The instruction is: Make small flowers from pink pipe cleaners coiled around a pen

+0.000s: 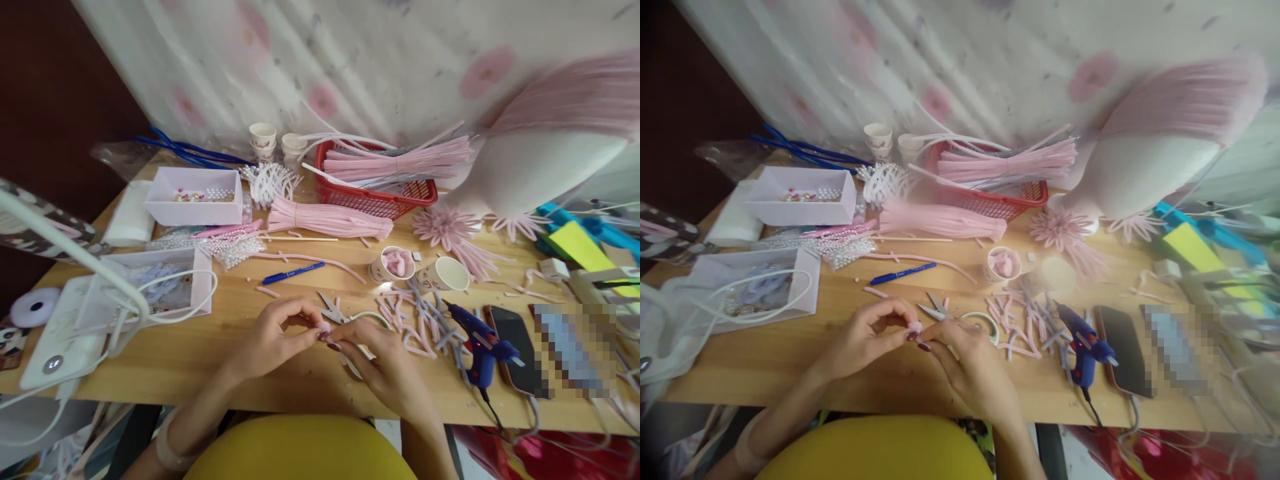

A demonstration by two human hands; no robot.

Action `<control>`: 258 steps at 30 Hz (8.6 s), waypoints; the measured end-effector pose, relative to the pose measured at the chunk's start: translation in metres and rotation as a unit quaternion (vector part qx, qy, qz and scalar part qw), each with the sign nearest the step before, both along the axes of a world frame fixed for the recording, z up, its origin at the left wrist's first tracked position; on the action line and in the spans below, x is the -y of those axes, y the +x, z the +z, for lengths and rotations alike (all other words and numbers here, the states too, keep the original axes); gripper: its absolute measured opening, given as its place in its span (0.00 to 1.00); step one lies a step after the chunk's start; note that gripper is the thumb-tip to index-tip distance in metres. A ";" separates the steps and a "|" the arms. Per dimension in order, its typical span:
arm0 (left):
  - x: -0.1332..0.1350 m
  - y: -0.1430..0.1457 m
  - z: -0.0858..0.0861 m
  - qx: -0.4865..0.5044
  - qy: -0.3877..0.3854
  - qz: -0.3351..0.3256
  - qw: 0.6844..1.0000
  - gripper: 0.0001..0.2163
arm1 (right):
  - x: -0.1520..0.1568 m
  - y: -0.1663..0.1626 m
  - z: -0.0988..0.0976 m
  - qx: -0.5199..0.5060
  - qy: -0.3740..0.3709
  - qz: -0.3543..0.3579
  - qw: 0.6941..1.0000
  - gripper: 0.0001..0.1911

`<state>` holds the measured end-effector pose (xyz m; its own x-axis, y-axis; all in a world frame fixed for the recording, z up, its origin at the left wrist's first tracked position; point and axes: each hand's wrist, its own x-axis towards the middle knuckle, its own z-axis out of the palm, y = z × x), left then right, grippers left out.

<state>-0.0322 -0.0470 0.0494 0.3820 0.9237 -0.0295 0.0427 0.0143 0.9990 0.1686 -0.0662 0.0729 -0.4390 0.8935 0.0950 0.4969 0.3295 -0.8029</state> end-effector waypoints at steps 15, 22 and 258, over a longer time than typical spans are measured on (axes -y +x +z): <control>0.004 0.010 0.004 0.051 0.018 0.062 0.997 0.02 | 0.000 -0.001 -0.013 -0.076 0.107 -0.019 0.991 0.06; 0.007 0.017 -0.001 0.040 0.044 0.080 0.995 0.02 | 0.001 -0.003 -0.012 -0.082 0.102 -0.080 0.988 0.08; 0.009 -0.009 -0.031 -0.104 -0.126 0.112 0.980 0.21 | 0.092 0.353 -0.067 0.272 -0.025 -0.679 0.682 0.53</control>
